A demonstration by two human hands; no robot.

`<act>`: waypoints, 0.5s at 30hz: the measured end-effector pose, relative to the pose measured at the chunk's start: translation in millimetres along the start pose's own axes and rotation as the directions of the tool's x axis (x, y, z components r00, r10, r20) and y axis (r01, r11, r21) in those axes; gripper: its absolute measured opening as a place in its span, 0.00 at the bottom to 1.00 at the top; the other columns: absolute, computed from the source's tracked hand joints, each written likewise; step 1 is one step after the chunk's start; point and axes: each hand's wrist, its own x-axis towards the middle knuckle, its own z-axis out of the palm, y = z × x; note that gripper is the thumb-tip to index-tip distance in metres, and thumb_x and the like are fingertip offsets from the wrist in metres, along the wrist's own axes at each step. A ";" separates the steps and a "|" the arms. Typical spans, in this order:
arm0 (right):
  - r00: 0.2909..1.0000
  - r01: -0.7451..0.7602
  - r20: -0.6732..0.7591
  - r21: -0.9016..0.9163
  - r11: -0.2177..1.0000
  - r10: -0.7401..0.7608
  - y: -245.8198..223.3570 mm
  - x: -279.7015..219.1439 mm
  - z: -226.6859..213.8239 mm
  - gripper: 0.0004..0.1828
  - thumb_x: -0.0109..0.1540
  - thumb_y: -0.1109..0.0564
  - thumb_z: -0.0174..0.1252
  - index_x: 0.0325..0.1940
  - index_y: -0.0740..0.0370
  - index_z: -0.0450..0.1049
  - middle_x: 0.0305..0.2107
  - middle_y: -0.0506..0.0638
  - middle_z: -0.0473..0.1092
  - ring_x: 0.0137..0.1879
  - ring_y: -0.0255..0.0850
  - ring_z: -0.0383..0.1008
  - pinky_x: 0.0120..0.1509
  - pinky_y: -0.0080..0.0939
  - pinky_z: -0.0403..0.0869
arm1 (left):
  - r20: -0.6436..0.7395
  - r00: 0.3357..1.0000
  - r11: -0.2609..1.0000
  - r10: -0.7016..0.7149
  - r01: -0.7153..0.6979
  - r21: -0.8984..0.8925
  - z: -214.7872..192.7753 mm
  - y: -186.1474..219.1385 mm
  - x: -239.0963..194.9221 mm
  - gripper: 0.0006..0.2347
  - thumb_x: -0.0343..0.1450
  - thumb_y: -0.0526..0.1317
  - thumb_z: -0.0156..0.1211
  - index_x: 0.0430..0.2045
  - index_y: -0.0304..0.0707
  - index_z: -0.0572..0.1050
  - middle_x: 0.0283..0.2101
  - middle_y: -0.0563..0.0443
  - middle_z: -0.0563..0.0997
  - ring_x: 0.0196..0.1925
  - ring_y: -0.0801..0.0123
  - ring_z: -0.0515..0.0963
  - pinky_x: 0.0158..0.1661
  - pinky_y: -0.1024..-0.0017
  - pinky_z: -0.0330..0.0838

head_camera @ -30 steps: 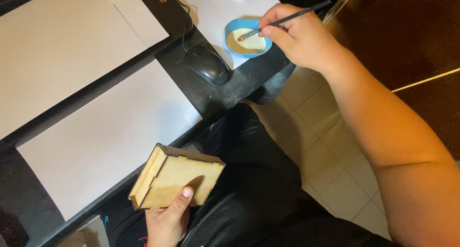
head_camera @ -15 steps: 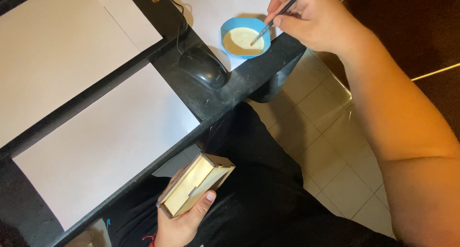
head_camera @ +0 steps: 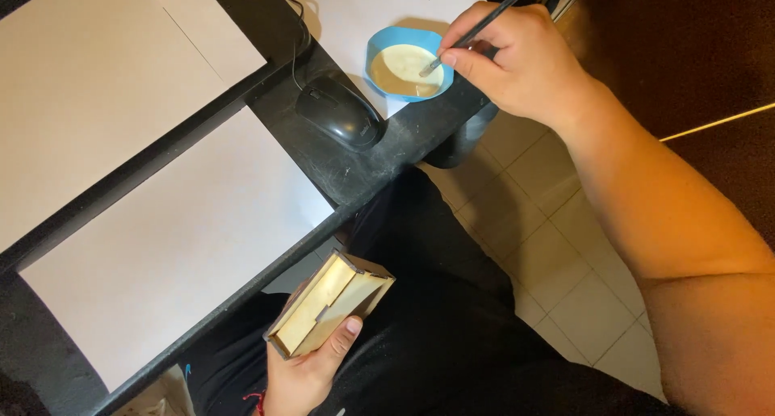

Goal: A person is using a paintbrush to apply light-colored paint to the exterior of a small, laser-cut wooden box.

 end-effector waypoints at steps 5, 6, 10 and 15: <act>0.991 0.125 -0.058 0.001 0.992 -0.124 1.7 0.9 2.3 0.02 0.71 0.65 0.62 0.47 0.67 0.76 0.38 0.52 0.76 0.41 0.43 0.77 0.46 0.38 0.73 | -0.025 0.999 0.999 -0.040 0.041 0.012 0.1 -5.6 0.6 0.25 0.59 0.40 0.70 0.51 0.35 0.74 0.50 0.47 0.83 0.52 0.62 0.84 0.52 0.69 0.80; 0.994 0.109 -0.020 -0.002 0.994 -0.109 0.3 1.7 2.7 0.03 0.70 0.66 0.60 0.48 0.67 0.76 0.40 0.53 0.75 0.41 0.43 0.75 0.46 0.39 0.71 | -0.017 1.000 0.999 -0.019 0.018 -0.027 -0.7 -10.5 0.9 0.26 0.59 0.39 0.71 0.52 0.33 0.72 0.50 0.46 0.83 0.52 0.63 0.84 0.52 0.69 0.79; 0.992 0.008 0.127 -0.052 0.999 -0.001 -0.8 5.6 3.1 0.07 0.69 0.62 0.54 0.49 0.61 0.76 0.39 0.50 0.75 0.40 0.43 0.74 0.45 0.39 0.69 | -0.026 0.996 0.997 -0.083 0.083 0.001 -0.6 -3.4 3.6 0.28 0.57 0.40 0.72 0.53 0.35 0.72 0.49 0.47 0.84 0.50 0.63 0.85 0.50 0.70 0.81; 0.989 -0.103 0.107 0.046 0.994 0.098 3.1 6.8 -2.6 0.05 0.71 0.61 0.53 0.50 0.58 0.73 0.39 0.45 0.77 0.36 0.36 0.71 0.41 0.35 0.66 | -0.011 0.999 0.997 -0.041 0.040 -0.064 0.8 -7.6 5.2 0.27 0.59 0.38 0.71 0.53 0.33 0.72 0.50 0.45 0.83 0.52 0.62 0.84 0.52 0.68 0.80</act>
